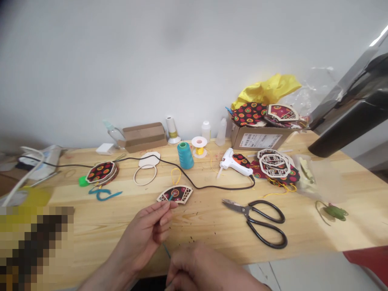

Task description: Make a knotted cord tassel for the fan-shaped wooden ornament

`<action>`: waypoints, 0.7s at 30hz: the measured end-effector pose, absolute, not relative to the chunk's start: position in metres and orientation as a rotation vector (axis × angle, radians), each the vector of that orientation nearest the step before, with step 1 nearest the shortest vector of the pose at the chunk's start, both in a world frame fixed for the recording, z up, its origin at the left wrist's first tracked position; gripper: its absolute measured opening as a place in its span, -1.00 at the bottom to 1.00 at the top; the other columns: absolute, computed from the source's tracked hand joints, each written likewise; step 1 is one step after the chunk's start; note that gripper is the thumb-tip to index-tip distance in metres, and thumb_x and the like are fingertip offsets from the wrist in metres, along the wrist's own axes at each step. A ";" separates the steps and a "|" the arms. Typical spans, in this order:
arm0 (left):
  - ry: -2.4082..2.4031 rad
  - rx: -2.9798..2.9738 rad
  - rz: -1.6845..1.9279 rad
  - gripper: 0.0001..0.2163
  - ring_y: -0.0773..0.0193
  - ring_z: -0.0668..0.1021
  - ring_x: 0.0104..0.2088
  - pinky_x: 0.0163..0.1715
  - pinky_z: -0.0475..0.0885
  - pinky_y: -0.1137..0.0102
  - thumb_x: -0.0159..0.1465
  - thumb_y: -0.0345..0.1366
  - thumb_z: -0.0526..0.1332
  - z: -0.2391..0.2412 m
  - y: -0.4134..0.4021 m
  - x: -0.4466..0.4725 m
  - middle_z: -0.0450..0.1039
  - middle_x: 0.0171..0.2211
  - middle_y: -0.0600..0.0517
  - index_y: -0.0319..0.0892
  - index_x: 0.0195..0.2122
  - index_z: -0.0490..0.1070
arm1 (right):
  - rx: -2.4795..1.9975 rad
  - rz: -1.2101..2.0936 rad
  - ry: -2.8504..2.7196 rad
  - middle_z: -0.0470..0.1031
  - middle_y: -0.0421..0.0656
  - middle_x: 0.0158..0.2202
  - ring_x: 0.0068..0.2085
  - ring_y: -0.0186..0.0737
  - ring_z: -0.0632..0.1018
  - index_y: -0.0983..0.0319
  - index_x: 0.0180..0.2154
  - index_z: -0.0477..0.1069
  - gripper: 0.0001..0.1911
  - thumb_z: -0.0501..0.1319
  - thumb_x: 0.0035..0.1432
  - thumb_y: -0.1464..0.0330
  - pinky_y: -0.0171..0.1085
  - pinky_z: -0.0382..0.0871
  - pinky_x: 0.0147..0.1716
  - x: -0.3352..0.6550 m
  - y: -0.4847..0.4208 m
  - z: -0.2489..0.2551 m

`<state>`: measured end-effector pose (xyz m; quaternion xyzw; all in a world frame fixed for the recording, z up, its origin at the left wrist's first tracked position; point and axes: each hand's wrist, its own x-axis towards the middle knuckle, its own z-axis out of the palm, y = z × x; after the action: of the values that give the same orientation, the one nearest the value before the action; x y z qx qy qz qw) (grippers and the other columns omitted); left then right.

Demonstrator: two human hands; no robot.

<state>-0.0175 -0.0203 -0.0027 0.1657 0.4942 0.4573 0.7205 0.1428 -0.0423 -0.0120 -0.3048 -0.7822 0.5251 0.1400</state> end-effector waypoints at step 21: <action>1.254 0.948 0.809 -0.74 0.44 0.04 -0.67 -0.68 -0.05 0.51 0.21 -0.11 0.16 0.000 -0.016 0.017 0.01 -0.72 0.22 -0.21 -0.37 0.49 | -1.087 1.621 -1.469 0.45 -0.19 -0.39 -0.43 -0.35 0.36 0.21 -0.19 0.51 -0.69 0.14 0.17 0.17 -0.36 0.25 -0.43 0.170 -0.002 -0.002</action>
<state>0.0165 -0.0158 -0.0003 0.4148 0.5485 0.3537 0.6340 0.1703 -0.0015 -0.0023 -0.4181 -0.5650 0.6235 0.3423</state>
